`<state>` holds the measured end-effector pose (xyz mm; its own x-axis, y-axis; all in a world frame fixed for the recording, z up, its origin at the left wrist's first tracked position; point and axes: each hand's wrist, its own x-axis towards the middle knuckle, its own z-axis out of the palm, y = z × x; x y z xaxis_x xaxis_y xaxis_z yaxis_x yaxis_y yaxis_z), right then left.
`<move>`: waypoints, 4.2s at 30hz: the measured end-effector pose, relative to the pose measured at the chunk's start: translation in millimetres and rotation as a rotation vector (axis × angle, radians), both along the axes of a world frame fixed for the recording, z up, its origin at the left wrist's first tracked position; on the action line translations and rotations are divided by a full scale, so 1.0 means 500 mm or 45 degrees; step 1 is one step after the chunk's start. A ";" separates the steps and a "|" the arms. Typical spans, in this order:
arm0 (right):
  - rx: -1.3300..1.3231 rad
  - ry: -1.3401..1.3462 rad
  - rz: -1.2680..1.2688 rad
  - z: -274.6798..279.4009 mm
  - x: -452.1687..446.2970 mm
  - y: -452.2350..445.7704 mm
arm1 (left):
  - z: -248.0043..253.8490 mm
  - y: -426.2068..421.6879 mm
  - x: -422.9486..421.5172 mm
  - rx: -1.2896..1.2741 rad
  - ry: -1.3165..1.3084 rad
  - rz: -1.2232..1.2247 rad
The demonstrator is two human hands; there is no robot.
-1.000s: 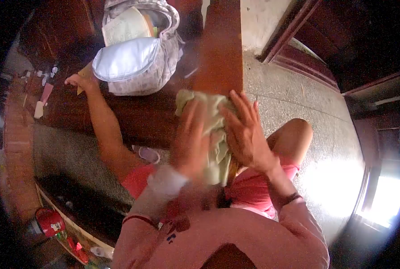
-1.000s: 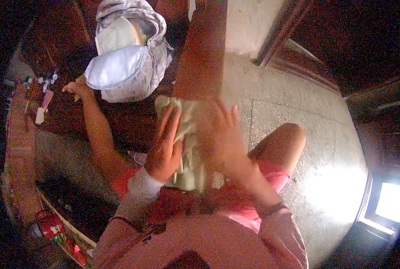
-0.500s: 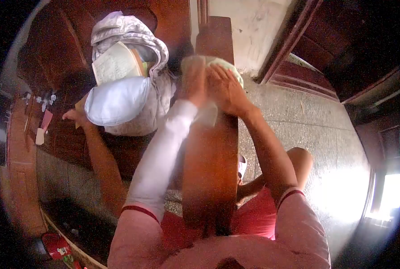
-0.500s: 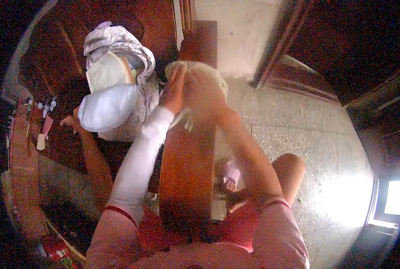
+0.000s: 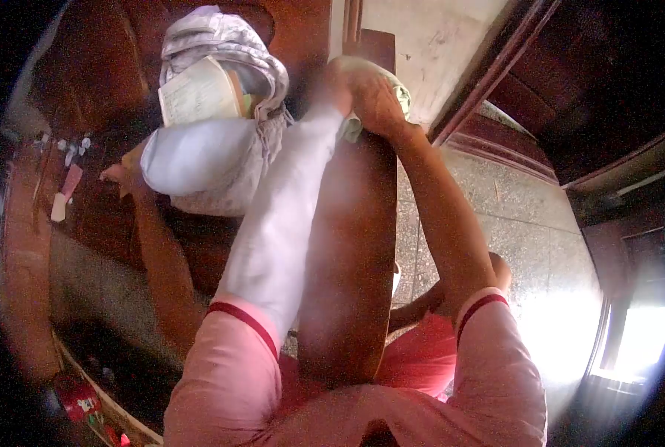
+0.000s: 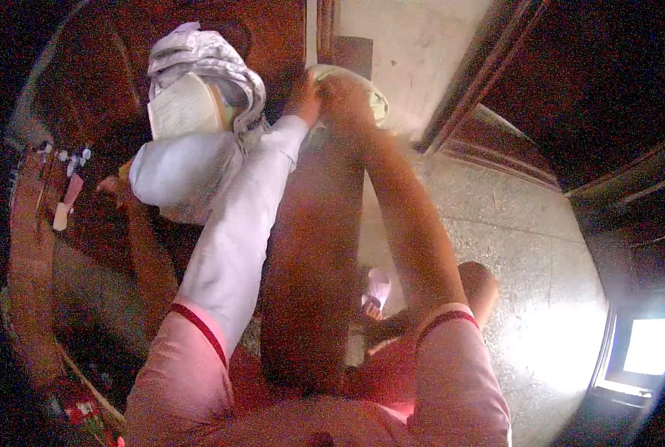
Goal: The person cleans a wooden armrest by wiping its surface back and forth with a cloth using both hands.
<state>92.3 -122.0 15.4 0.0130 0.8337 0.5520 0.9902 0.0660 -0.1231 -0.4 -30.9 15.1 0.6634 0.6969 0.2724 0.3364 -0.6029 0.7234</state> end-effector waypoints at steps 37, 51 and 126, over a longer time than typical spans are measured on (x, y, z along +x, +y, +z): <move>-0.350 0.373 0.148 0.101 -0.517 -0.622 | 0.077 -0.606 -0.589 0.285 -0.024 -0.208; -0.383 0.251 -0.097 0.076 -0.234 -0.321 | 0.039 -0.281 -0.249 0.353 0.097 -0.391; -0.457 -0.041 -0.224 0.042 -0.152 -0.173 | -0.048 -0.176 -0.187 0.263 -0.159 0.060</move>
<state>16.4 -208.5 36.4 0.1603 0.9603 0.2282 0.9863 -0.1465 -0.0762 -93.7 -118.8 -8.9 0.5836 0.6472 0.4904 0.2830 -0.7282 0.6242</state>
